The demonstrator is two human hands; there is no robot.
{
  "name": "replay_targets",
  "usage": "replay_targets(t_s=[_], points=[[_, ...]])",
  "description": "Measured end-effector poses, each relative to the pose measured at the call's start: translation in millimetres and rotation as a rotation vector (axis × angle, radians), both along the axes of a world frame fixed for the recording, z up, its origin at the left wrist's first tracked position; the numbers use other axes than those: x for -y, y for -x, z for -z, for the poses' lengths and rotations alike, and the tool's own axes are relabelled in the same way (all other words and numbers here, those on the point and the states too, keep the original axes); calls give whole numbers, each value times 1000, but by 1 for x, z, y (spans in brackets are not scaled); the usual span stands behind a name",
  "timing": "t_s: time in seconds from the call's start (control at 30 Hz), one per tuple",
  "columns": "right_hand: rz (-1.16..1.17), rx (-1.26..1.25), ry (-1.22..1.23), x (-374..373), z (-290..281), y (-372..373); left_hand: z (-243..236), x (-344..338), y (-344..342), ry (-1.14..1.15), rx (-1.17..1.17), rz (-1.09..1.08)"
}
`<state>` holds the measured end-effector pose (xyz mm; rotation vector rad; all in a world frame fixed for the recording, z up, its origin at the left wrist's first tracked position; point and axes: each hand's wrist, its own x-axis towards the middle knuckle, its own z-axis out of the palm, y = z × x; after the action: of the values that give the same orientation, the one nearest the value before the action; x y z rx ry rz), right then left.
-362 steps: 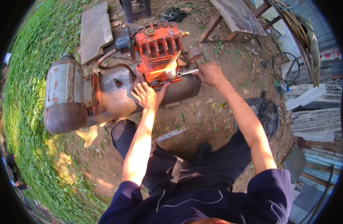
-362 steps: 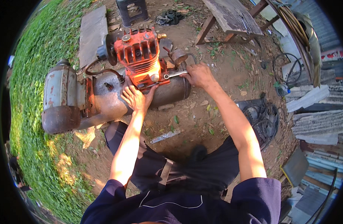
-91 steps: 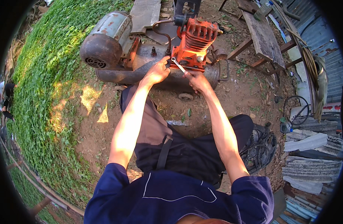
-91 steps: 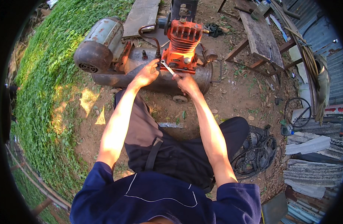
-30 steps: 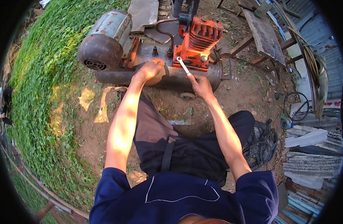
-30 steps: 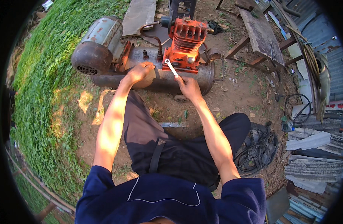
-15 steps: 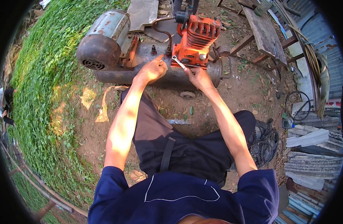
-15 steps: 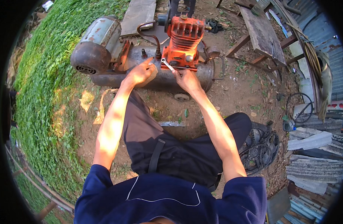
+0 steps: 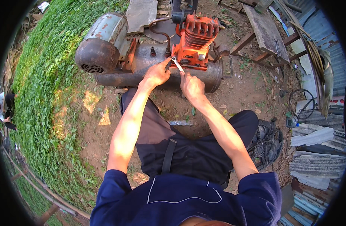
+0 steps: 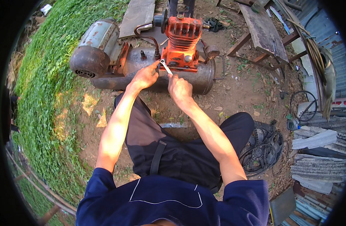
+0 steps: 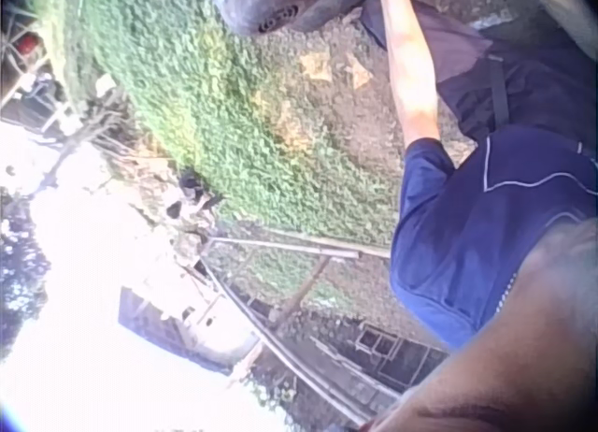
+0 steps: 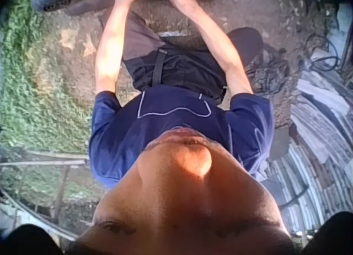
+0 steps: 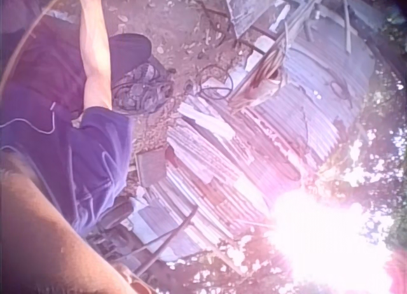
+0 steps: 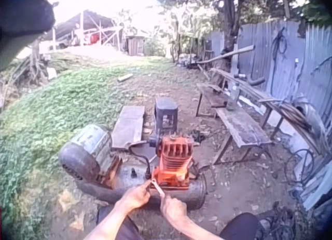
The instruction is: The person uses a wrench to loosen and tighten bolts on a red air compressor pump assembly while it sits on a tank.
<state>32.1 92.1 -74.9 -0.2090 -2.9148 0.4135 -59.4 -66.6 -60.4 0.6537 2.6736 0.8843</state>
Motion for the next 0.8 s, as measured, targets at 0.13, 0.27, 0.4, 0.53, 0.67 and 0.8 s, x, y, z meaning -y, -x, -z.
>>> replay_targets(t_s=[0.13,0.27,0.4,0.53,0.67,0.8], points=[[55,66,-5,18,-5,1,1,1,-2,-14,-8,-17],[103,110,215,29,-1,5,-5,-2,2,20,39,11],[245,451,985,37,-22,12,-25,-7,3,131,92,41],[248,412,1111,45,-2,13,-7,0,13,61,15,75],[243,477,1550,43,4,17,-2,6,27,-1,125,31],[330,421,1835,60,5,15,-4,21,42,15,304,-84]])
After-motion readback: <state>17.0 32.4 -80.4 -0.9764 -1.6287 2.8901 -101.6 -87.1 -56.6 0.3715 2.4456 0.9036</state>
